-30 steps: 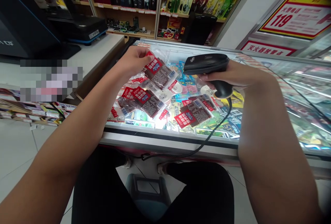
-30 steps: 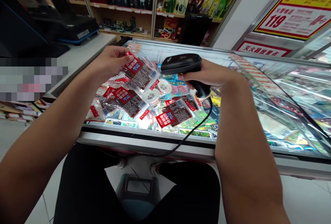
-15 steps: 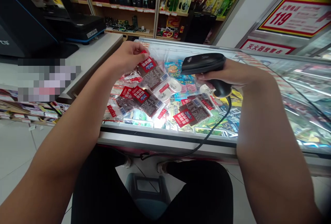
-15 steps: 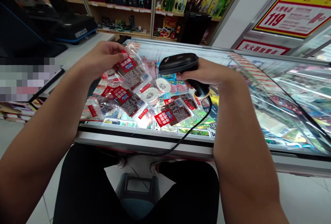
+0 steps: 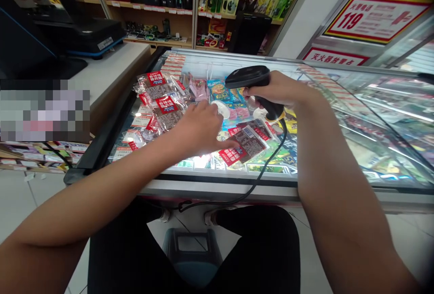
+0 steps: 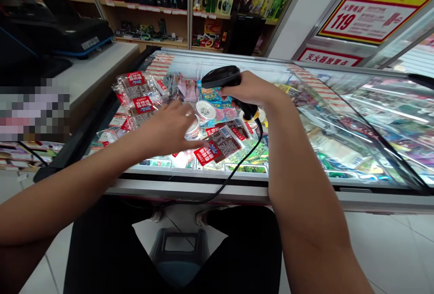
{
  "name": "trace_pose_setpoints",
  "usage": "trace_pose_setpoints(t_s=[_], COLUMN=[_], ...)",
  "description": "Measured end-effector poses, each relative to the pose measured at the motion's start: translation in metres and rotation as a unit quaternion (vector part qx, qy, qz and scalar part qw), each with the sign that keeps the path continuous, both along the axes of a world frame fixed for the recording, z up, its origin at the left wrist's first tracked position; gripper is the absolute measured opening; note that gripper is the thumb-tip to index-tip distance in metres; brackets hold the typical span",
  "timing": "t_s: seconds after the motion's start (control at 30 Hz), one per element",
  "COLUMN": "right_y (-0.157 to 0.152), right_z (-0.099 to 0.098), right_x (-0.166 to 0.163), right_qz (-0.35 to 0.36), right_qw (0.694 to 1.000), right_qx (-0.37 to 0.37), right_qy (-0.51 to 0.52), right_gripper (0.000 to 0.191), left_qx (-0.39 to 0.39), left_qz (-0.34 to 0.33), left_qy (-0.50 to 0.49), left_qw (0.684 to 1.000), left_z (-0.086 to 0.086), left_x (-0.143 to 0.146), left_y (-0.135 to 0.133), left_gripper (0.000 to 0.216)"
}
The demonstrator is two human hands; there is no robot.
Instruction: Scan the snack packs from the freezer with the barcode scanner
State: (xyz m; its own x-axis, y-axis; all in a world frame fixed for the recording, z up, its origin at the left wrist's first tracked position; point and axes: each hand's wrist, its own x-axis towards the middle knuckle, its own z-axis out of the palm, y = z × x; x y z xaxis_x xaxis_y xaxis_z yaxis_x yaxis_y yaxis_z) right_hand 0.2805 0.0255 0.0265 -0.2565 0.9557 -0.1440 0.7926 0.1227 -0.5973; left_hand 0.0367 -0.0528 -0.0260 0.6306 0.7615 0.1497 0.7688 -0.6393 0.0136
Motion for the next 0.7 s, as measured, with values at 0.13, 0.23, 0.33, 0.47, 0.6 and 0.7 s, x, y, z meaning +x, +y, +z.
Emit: trace_pose_setpoints(t_s=[0.13, 0.23, 0.33, 0.47, 0.6, 0.7], right_y=[-0.001, -0.001, -0.001, -0.005, -0.014, -0.018], right_z=[-0.001, -0.002, -0.003, 0.000, 0.010, 0.015], right_x=[-0.003, -0.005, -0.005, 0.002, 0.012, 0.014], right_qz=[-0.016, -0.023, -0.025, -0.031, -0.003, 0.080], right_qw=[0.999, 0.999, 0.998, 0.978, 0.965, 0.980], right_qx=[0.037, 0.047, 0.044, 0.023, -0.016, -0.057], right_qy=[-0.009, -0.007, 0.046, 0.206, 0.263, 0.176], right_gripper=[0.022, 0.020, 0.018, 0.016, 0.015, 0.022], left_qx=[0.026, -0.004, -0.089, -0.215, -0.268, -0.205], left_qz=[-0.010, -0.010, -0.006, 0.009, 0.020, 0.040], left_qy=[0.012, -0.015, -0.066, -0.204, -0.288, -0.314], left_qw=[1.000, 1.000, 0.994, 0.955, 0.919, 0.926], left_z=[-0.024, -0.033, -0.031, -0.012, 0.015, 0.029], left_x=[0.026, 0.029, 0.029, 0.016, -0.021, -0.052], left_y=[-0.020, -0.017, -0.009, 0.005, 0.032, 0.054], left_gripper=[0.085, 0.078, 0.061, 0.037, 0.033, 0.027])
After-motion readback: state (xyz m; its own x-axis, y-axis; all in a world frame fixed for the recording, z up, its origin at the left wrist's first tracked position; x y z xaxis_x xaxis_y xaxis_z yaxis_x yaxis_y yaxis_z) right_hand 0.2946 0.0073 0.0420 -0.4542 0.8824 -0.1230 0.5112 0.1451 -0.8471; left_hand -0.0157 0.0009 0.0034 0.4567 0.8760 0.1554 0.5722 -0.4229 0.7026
